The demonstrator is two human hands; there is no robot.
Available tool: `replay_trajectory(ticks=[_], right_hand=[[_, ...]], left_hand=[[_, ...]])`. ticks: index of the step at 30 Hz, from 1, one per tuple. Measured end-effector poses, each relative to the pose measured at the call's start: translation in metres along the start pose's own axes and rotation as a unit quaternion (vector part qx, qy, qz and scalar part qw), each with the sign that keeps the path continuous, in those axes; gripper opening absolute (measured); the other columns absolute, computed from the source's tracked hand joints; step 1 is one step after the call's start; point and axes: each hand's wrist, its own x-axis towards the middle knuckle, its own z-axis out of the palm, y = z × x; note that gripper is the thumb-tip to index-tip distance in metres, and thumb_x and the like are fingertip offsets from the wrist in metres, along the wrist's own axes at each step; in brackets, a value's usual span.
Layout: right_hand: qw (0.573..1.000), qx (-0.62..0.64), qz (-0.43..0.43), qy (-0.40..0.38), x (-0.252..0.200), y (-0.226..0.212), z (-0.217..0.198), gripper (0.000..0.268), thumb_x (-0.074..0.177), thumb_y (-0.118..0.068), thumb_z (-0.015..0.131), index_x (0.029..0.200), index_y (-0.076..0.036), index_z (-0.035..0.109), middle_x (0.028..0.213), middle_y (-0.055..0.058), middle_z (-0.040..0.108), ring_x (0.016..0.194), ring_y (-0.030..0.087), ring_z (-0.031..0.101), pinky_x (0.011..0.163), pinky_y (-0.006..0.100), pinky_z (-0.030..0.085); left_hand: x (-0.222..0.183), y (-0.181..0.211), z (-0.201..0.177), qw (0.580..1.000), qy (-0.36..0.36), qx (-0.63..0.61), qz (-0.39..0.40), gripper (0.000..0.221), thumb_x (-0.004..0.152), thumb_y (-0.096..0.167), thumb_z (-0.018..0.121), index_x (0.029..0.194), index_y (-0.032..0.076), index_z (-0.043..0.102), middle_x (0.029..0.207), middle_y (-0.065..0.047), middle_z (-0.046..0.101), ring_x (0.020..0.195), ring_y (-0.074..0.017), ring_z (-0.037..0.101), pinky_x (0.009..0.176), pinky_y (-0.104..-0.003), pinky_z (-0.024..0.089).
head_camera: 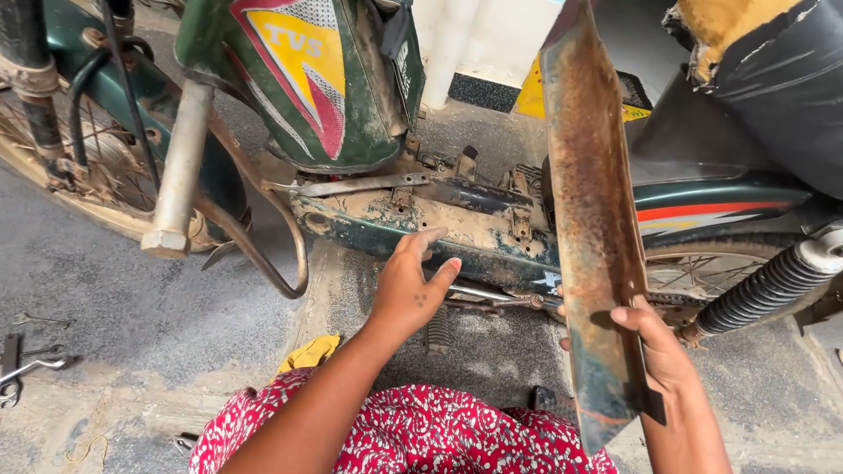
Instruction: The person sits on the floor beside a green TVS motorcycle and removes body panels by hand. They detach a green side cover, lift off a metal floorboard panel, and work a black rubber footrest mat free from the floorboard, setting removed parts on the ground.
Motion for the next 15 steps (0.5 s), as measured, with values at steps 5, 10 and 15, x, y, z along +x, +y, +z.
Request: replay_trajectory(ticks=[5, 10, 15], right_hand=[[0.999, 0.003, 0.002, 0.051, 0.012, -0.010, 0.032, 0.077, 0.073, -0.019, 0.061, 0.149, -0.011, 0.045, 0.125, 0.017, 0.067, 0.105, 0.033, 0.068, 0.081, 0.059, 0.061], [0.996, -0.040, 0.004, 0.085, 0.018, -0.004, 0.086, 0.071, 0.075, -0.022, 0.062, 0.145, -0.016, 0.049, 0.127, 0.016, 0.067, 0.109, 0.030, 0.069, 0.083, 0.051, 0.062], [0.990, 0.029, -0.081, 0.114, 0.029, 0.061, 0.132, 0.067, 0.082, -0.016, 0.063, 0.144, -0.014, 0.038, 0.118, 0.010, 0.060, 0.100, 0.023, 0.064, 0.078, 0.047, 0.062]], left_hand=[[0.004, -0.003, 0.014, 1.000, 0.003, -0.002, 0.026, 0.049, 0.087, 0.027, 0.076, 0.132, 0.009, 0.063, 0.130, -0.013, 0.065, 0.113, -0.0296, 0.069, 0.094, -0.040, 0.054], [0.008, 0.004, 0.014, 0.998, 0.024, -0.051, 0.038, 0.045, 0.090, 0.025, 0.074, 0.131, 0.007, 0.065, 0.124, -0.015, 0.067, 0.110, -0.0272, 0.069, 0.087, -0.037, 0.055], [0.030, -0.002, 0.010, 0.982, 0.075, -0.169, 0.029, 0.036, 0.094, 0.023, 0.071, 0.126, 0.006, 0.070, 0.115, -0.008, 0.074, 0.100, -0.0164, 0.070, 0.085, -0.030, 0.056]])
